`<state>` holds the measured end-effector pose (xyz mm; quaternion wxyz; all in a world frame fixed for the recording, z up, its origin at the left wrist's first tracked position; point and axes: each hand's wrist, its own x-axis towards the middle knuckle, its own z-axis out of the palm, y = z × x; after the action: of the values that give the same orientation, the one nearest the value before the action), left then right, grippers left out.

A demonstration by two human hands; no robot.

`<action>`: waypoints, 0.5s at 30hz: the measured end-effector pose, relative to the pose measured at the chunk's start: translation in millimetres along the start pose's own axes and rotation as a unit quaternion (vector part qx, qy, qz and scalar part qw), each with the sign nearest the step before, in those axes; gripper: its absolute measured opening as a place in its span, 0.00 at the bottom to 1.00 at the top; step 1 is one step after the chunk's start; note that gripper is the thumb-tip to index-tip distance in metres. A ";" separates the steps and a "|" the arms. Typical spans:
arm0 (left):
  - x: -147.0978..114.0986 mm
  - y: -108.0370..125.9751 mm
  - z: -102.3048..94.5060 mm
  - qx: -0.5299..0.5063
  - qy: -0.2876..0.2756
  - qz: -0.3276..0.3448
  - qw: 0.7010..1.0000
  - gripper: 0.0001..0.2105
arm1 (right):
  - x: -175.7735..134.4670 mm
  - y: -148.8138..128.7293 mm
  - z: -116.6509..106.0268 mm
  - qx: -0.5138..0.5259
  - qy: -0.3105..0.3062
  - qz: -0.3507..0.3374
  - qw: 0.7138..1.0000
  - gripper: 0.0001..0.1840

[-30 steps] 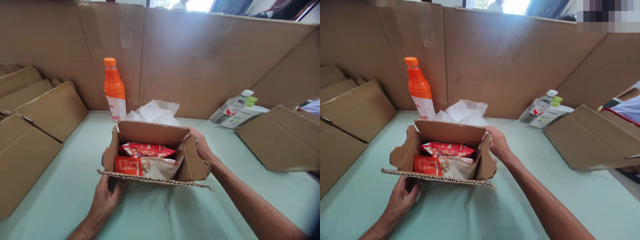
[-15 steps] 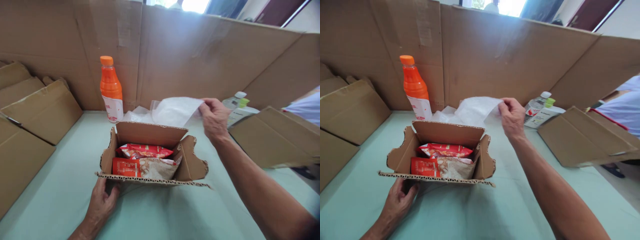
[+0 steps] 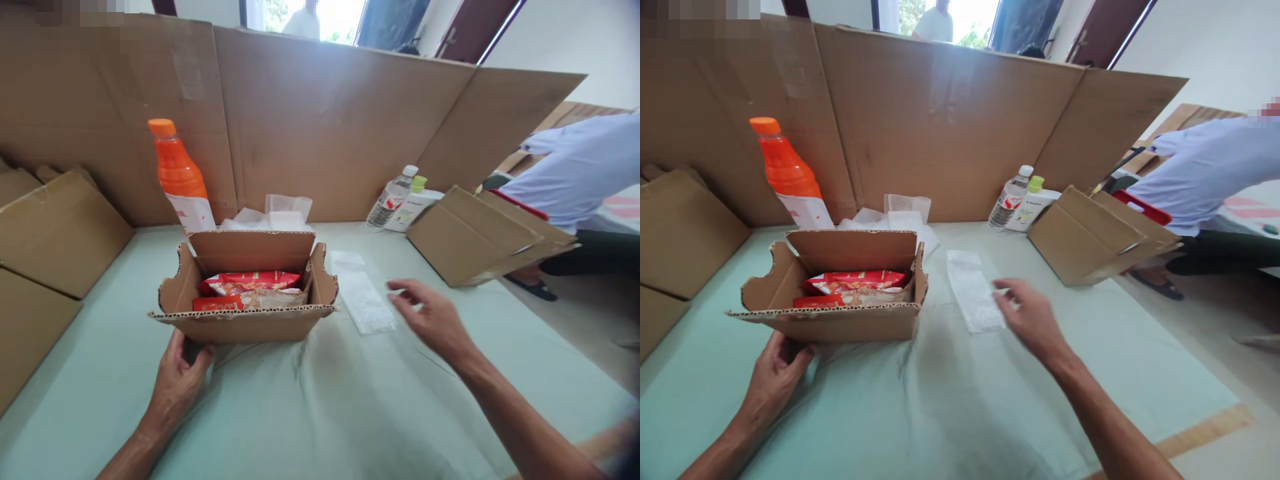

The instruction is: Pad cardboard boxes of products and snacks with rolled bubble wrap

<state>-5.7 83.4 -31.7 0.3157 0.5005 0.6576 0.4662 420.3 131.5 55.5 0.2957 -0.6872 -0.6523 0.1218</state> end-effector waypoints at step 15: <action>58.1 28.2 45.9 -0.089 -0.021 0.045 0.995 0.28 | 21.9 -67.1 113.4 0.137 -0.084 -0.103 0.982 0.23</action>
<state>27.7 154.2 -19.3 0.3516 0.5091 0.5835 0.5261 304.9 179.0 8.0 0.3425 -0.5565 -0.7191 0.2364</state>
